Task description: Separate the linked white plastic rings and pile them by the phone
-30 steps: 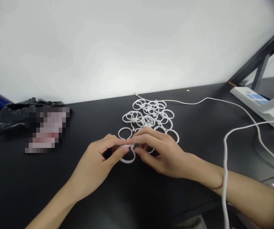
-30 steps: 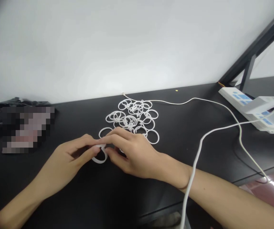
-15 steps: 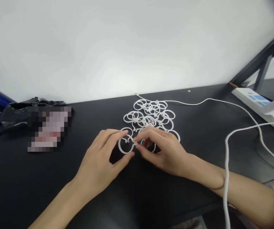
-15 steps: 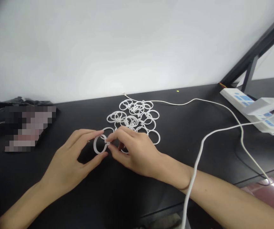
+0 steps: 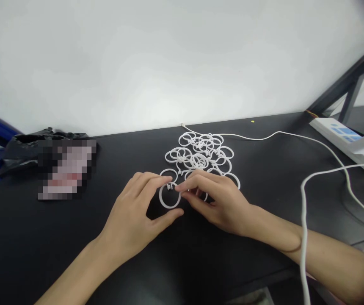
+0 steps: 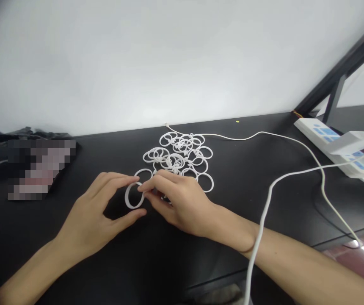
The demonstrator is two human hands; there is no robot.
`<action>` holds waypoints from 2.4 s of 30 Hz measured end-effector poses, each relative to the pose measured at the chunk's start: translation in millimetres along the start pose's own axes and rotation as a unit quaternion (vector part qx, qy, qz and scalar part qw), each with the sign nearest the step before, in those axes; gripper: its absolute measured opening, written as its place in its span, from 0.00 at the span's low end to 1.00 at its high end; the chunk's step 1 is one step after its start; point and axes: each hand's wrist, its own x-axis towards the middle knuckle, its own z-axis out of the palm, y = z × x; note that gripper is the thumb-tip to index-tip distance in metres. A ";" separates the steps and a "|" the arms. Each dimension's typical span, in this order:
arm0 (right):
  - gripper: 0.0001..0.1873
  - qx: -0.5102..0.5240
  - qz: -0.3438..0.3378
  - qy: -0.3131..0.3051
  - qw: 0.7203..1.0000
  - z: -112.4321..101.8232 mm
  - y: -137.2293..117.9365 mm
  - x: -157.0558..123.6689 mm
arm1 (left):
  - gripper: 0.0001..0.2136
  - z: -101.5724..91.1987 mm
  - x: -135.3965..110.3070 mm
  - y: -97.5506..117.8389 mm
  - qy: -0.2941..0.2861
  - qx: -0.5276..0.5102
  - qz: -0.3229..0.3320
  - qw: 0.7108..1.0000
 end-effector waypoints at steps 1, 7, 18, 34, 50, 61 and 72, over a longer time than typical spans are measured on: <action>0.05 -0.001 -0.004 0.005 1.000 -0.8 -1.0 0.8 | 0.18 -0.3 0.3 -0.2 -0.001 -0.002 0.002 1.000; 0.05 -0.041 -0.035 0.022 0.998 -0.3 -1.0 3.6 | 0.15 -1.7 4.0 -1.2 -0.022 -0.050 -0.019 0.998; 0.19 -0.295 -0.093 -0.084 0.947 14.3 10.2 8.3 | 0.24 -15.2 7.9 -64.3 0.020 0.190 -0.207 0.960; 0.11 -0.089 -0.119 0.002 0.989 8.3 3.0 5.0 | 0.14 -12.4 5.7 -13.4 -0.095 -0.051 0.052 0.993; 0.09 -0.032 0.000 0.020 0.999 11.2 -1.0 3.9 | 0.05 -7.7 5.4 -15.3 -0.003 -0.029 0.103 0.994; 0.07 -0.050 0.003 0.056 0.997 7.0 4.8 6.3 | 0.12 -16.9 1.3 -73.6 0.004 0.251 -0.117 0.961; 0.06 -0.028 0.008 0.028 0.999 6.4 1.1 3.4 | 0.16 -23.1 2.1 -69.9 -0.004 0.253 -0.165 0.953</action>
